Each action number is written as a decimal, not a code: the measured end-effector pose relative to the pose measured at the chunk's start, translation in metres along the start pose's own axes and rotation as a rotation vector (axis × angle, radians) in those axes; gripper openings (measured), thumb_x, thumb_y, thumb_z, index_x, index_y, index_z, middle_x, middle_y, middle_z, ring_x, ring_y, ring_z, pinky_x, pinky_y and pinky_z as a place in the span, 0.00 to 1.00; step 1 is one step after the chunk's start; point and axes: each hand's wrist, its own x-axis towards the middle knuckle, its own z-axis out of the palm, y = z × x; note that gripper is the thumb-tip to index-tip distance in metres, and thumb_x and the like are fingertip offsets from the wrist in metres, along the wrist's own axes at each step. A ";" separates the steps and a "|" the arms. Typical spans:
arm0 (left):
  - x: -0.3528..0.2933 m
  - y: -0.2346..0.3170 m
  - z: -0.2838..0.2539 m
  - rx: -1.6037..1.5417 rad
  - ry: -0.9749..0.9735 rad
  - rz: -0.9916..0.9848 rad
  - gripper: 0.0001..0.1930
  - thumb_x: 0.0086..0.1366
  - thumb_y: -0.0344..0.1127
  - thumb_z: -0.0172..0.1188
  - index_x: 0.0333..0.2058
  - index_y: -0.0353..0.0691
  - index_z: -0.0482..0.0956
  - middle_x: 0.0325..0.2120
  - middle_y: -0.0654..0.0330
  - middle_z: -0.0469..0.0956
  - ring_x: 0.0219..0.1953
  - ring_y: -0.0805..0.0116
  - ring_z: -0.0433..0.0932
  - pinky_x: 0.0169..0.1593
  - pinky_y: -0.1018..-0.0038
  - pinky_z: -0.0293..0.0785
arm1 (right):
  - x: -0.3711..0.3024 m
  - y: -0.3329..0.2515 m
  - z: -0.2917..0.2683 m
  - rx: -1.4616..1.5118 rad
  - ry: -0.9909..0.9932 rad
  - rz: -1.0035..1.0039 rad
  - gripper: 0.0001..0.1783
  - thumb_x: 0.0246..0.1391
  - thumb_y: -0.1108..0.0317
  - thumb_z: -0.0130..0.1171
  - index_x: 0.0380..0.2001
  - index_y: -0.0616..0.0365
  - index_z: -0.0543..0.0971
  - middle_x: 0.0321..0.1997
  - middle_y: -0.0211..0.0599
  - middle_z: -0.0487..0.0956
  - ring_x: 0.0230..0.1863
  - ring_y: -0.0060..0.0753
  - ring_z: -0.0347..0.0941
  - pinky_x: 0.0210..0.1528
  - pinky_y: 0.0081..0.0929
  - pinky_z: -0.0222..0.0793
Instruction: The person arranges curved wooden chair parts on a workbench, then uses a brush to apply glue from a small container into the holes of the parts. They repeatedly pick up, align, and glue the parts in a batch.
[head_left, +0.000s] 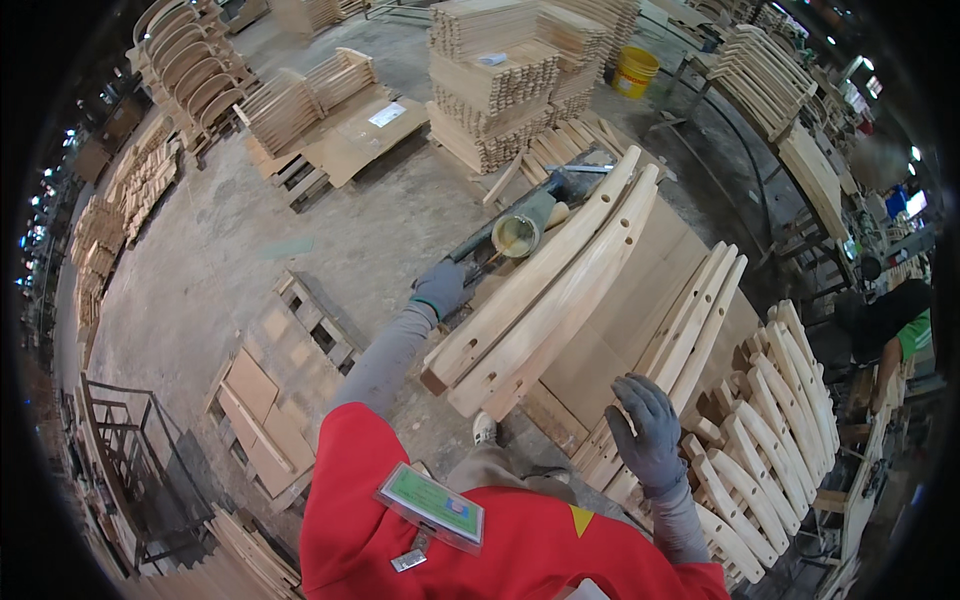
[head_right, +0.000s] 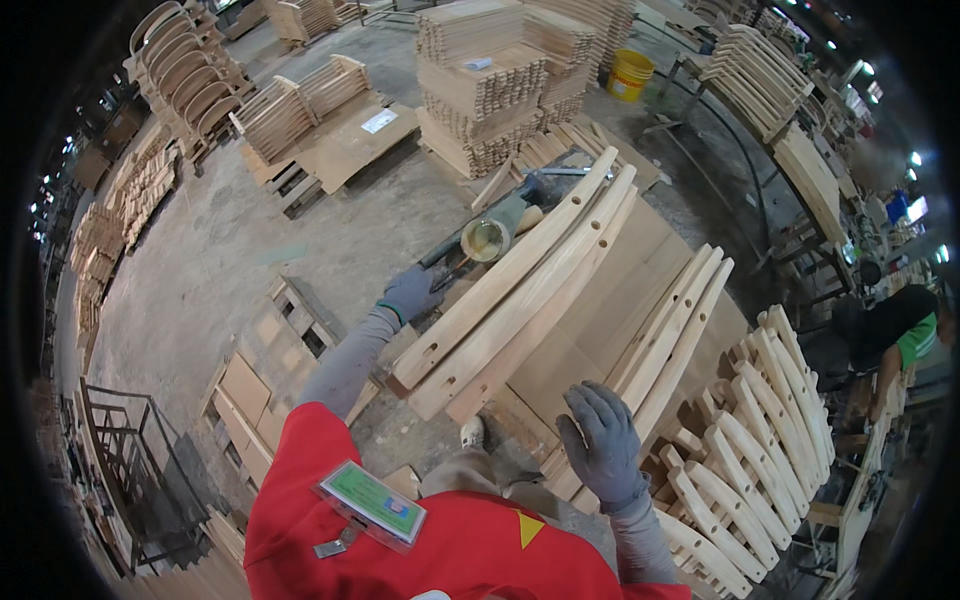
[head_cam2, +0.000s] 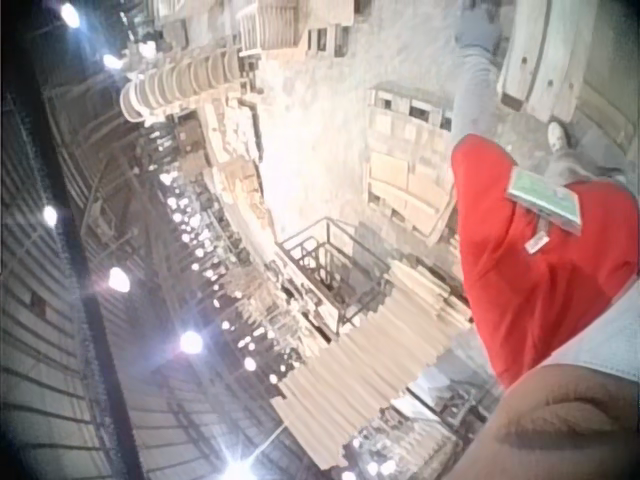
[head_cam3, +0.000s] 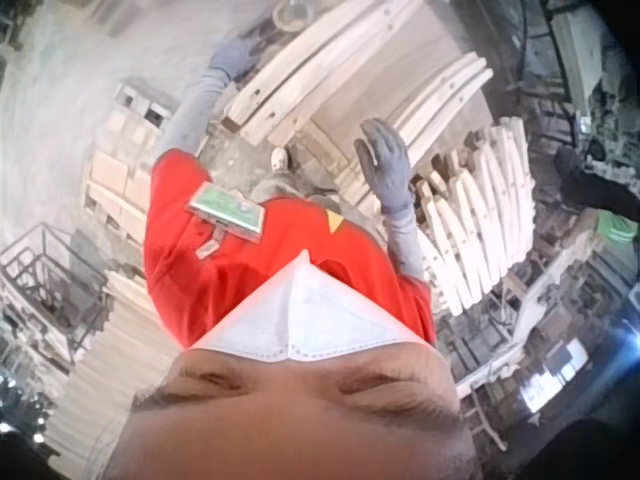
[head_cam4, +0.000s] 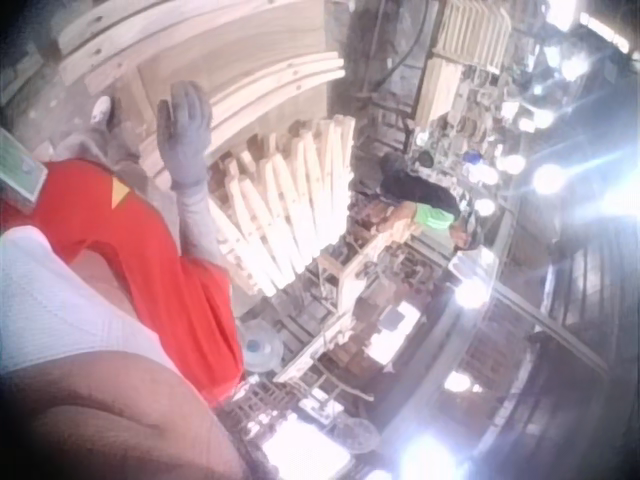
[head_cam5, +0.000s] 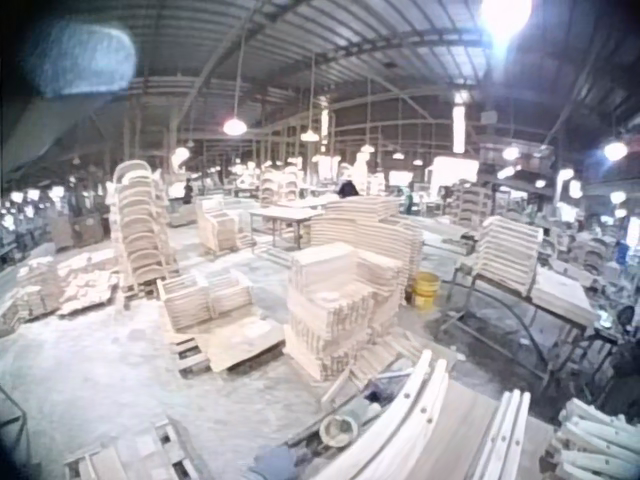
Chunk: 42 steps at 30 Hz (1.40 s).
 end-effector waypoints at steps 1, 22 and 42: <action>0.004 -0.002 0.003 -0.038 0.000 0.049 0.21 0.60 0.52 0.51 0.43 0.42 0.75 0.35 0.48 0.77 0.39 0.50 0.76 0.42 0.62 0.72 | 0.006 -0.001 0.002 -0.010 -0.008 0.000 0.19 0.43 0.73 0.63 0.42 0.59 0.76 0.45 0.41 0.76 0.50 0.45 0.71 0.51 0.36 0.66; -0.018 0.194 -0.117 -0.708 -0.481 0.981 0.13 0.61 0.41 0.56 0.38 0.38 0.79 0.33 0.57 0.77 0.37 0.64 0.77 0.41 0.74 0.72 | 0.070 0.013 -0.007 0.093 0.407 0.171 0.29 0.55 0.59 0.54 0.54 0.69 0.66 0.35 0.43 0.73 0.31 0.32 0.71 0.34 0.30 0.69; 0.101 0.084 -0.060 -1.147 -0.166 0.330 0.21 0.48 0.25 0.58 0.44 0.30 0.74 0.31 0.56 0.78 0.29 0.66 0.77 0.34 0.72 0.75 | -0.147 0.009 -0.069 0.222 0.952 0.777 0.14 0.59 0.69 0.48 0.44 0.66 0.74 0.26 0.36 0.75 0.25 0.24 0.71 0.30 0.20 0.67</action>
